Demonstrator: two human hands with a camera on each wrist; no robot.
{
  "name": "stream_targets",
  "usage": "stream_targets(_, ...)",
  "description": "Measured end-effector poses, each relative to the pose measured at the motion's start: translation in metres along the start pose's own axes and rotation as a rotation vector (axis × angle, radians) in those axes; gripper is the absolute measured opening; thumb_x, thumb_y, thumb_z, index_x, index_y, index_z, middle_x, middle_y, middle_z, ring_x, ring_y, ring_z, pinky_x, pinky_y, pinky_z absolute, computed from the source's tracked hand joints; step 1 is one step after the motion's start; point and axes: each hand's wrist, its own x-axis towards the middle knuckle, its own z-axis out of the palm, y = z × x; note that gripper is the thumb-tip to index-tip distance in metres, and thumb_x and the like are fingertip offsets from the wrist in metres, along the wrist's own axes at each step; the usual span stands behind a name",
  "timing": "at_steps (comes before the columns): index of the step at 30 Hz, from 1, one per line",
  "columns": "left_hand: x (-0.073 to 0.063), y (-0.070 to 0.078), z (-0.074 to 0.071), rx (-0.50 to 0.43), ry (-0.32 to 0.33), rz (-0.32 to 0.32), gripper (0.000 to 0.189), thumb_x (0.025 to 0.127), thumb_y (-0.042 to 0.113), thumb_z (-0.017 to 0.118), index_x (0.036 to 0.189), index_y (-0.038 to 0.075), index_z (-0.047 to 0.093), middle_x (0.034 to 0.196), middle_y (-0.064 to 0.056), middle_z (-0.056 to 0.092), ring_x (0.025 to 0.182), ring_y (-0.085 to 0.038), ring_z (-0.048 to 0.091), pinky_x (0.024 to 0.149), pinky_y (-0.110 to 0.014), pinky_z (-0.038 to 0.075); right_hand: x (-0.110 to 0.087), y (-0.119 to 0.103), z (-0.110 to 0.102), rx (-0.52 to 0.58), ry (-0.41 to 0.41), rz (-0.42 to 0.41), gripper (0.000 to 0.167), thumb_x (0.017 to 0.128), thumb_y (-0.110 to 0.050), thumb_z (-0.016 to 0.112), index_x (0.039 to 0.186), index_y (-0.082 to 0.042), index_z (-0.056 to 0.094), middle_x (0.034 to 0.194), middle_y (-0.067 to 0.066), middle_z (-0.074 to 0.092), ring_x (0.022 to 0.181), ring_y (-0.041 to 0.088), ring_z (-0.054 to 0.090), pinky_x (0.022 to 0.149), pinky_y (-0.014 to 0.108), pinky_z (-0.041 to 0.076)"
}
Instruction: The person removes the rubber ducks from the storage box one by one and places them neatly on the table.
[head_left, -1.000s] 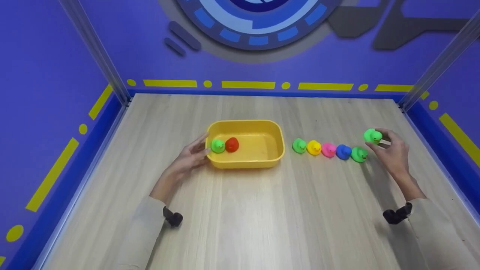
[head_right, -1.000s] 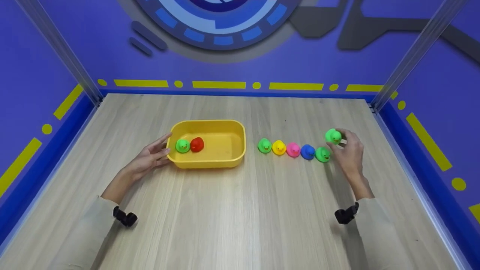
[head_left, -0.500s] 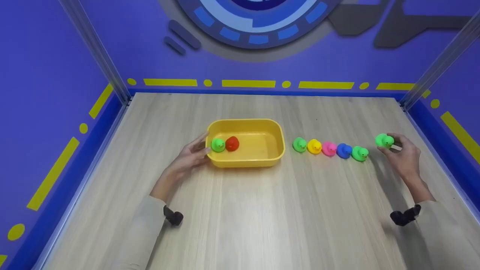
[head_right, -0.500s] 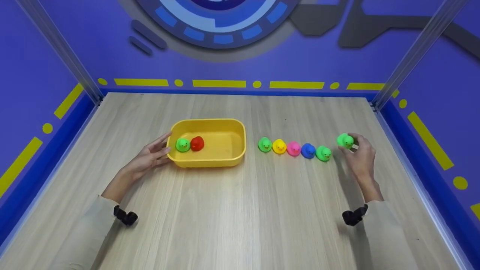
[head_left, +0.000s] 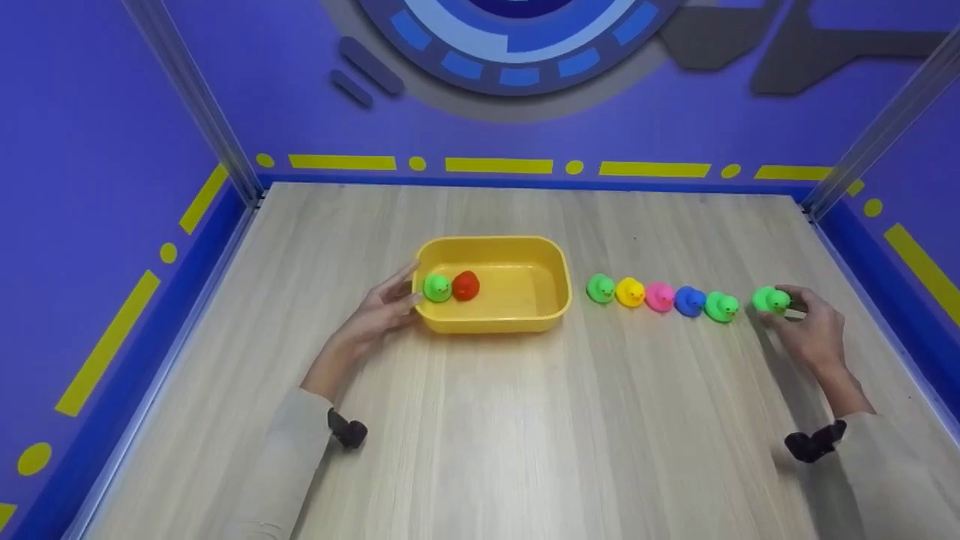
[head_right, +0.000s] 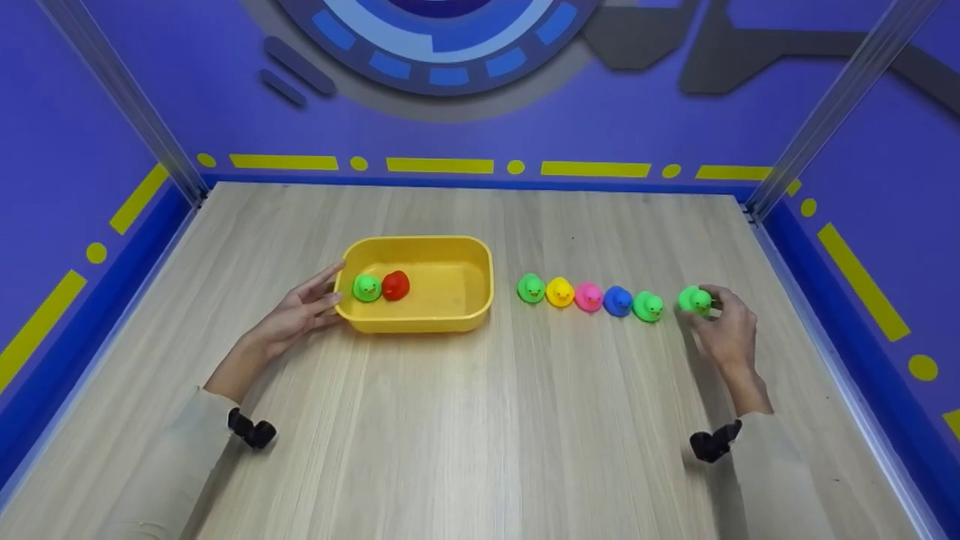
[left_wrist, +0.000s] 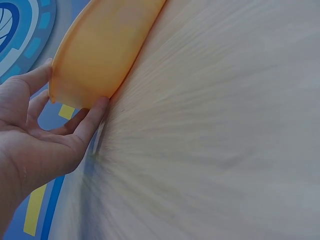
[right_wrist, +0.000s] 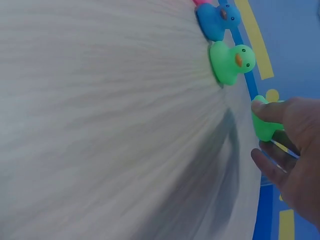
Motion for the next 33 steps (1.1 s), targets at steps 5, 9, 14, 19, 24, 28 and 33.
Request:
stream_targets(5,-0.001,0.001,0.000,-0.012,0.003,-0.001,0.068,0.101,0.006,0.061,0.159,0.032,0.036,0.159,-0.013,0.036,0.141,-0.032,0.049,0.111,-0.039,0.051,-0.004,0.003,0.002,-0.017,-0.060,0.017,0.054,0.091,-0.009,0.077,0.137,0.008,0.056,0.129,0.034,0.062,0.097,-0.019,0.038,0.075,-0.007,0.037)
stream_targets(9,-0.002,0.001,0.000,-0.023,-0.002,0.000,0.067,0.101,0.007,0.061,0.159,0.031,0.036,0.158,-0.013,0.036,0.141,-0.031,0.048,0.109,-0.037,0.052,-0.005,0.005,0.006,-0.021,-0.082,-0.017,0.054,0.089,-0.007,0.078,0.136,0.009,0.056,0.128,0.035,0.062,0.098,-0.018,0.040,0.077,-0.006,0.039)
stream_targets(14,-0.002,-0.001,-0.002,-0.021,-0.007,0.004,0.066,0.102,0.009,0.061,0.159,0.033,0.037,0.158,-0.012,0.036,0.141,-0.029,0.047,0.109,-0.035,0.052,-0.005,0.005,0.009,-0.016,-0.099,-0.042,0.053,0.088,-0.004,0.078,0.135,0.010,0.057,0.126,0.036,0.062,0.094,-0.025,0.037,0.077,-0.006,0.039)
stream_targets(19,-0.001,-0.001,-0.001,-0.016,-0.012,0.010,0.067,0.102,0.008,0.061,0.158,0.034,0.037,0.160,-0.012,0.035,0.143,-0.031,0.046,0.110,-0.037,0.052,-0.005,0.003,0.012,0.014,-0.120,-0.044,0.052,0.088,-0.003,0.078,0.134,0.009,0.057,0.127,0.035,0.062,0.094,-0.028,0.038,0.078,-0.006,0.040)
stream_targets(24,0.000,-0.001,-0.001,-0.008,-0.011,0.008,0.067,0.102,0.008,0.061,0.159,0.034,0.037,0.160,-0.013,0.035,0.143,-0.032,0.047,0.110,-0.038,0.052,-0.005,0.003,0.014,0.019,-0.127,-0.048,0.052,0.089,-0.004,0.077,0.136,0.008,0.056,0.129,0.034,0.062,0.096,-0.028,0.037,0.079,-0.006,0.040)
stream_targets(28,0.000,-0.001,-0.001,-0.005,-0.021,0.012,0.068,0.101,0.008,0.061,0.159,0.032,0.036,0.160,-0.014,0.035,0.143,-0.033,0.047,0.111,-0.039,0.051,-0.006,0.002,0.013,0.014,-0.127,-0.043,0.052,0.089,-0.003,0.077,0.136,0.008,0.056,0.129,0.034,0.062,0.095,-0.029,0.037,0.079,-0.006,0.041)
stream_targets(33,0.000,0.000,-0.001,-0.014,-0.020,0.014,0.068,0.101,0.007,0.062,0.159,0.032,0.037,0.160,-0.014,0.035,0.143,-0.033,0.047,0.111,-0.038,0.050,-0.006,0.000,0.014,0.023,-0.135,-0.048,0.053,0.088,-0.004,0.079,0.135,0.009,0.057,0.128,0.035,0.062,0.095,-0.028,0.038,0.079,-0.006,0.041)
